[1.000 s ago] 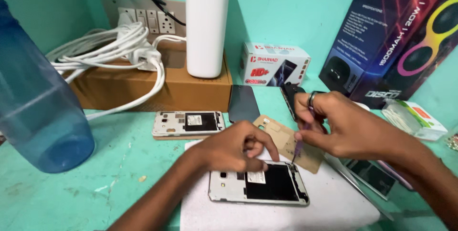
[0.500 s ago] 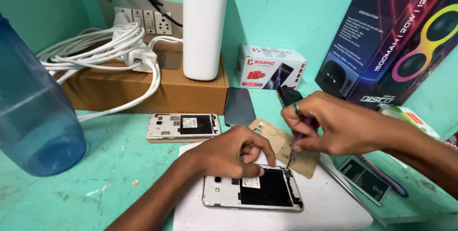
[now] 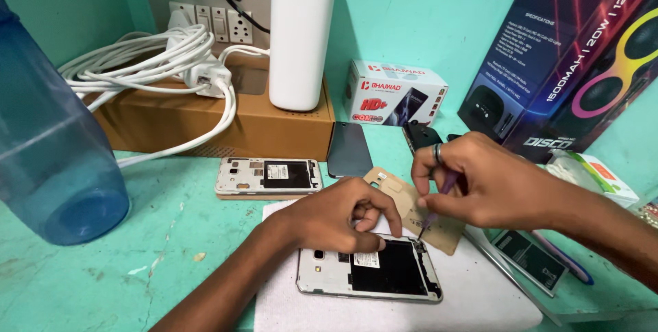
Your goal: The person disassembles a smartphone by removing the back cover and battery. They then use a screwdriver to unscrew internal components and a plastic card to pry open the device casing. The person handles the phone's internal parts and tools on a cluttered workbench.
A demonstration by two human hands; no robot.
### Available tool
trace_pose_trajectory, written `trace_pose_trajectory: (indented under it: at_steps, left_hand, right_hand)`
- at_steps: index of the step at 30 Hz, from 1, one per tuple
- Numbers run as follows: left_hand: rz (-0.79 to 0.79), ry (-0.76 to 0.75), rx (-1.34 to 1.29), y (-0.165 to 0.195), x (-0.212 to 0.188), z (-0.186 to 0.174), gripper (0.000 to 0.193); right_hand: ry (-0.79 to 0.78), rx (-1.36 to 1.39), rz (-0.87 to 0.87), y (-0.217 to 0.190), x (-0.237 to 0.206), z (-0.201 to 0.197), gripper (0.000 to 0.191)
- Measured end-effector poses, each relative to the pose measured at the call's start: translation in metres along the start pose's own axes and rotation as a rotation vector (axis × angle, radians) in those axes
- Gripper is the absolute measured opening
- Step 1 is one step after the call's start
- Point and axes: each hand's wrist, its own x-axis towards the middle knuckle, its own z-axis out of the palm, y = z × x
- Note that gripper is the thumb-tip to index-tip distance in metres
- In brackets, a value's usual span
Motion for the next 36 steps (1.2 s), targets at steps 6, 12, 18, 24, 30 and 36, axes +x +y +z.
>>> trace_pose_trajectory:
  at_steps: [6,12,18,24,30,36]
  left_hand:
    - [0.028,0.013,0.025,0.0,-0.001,0.0,0.024]
    - [0.007,-0.001,-0.013,0.001,-0.002,0.001,0.024]
    - [0.039,0.003,0.013,-0.001,-0.001,-0.001,0.025]
    - [0.056,0.027,0.022,-0.002,-0.001,0.002,0.024]
    - [0.058,0.024,0.025,-0.002,-0.001,0.002,0.024]
    - [0.051,0.034,0.035,0.001,-0.001,0.002,0.024]
  right_hand:
    - [0.101,0.297,-0.47,0.014,-0.001,0.002,0.011]
    - [0.111,0.183,-0.147,0.017,0.001,0.004,0.034]
    - [0.059,0.343,-0.231,0.014,-0.001,0.0,0.018]
    - [0.249,0.109,-0.225,-0.013,0.016,0.005,0.02]
    - [0.025,-0.006,-0.026,-0.014,0.012,-0.006,0.025]
    - [-0.018,0.312,-0.581,-0.005,0.0,-0.011,0.012]
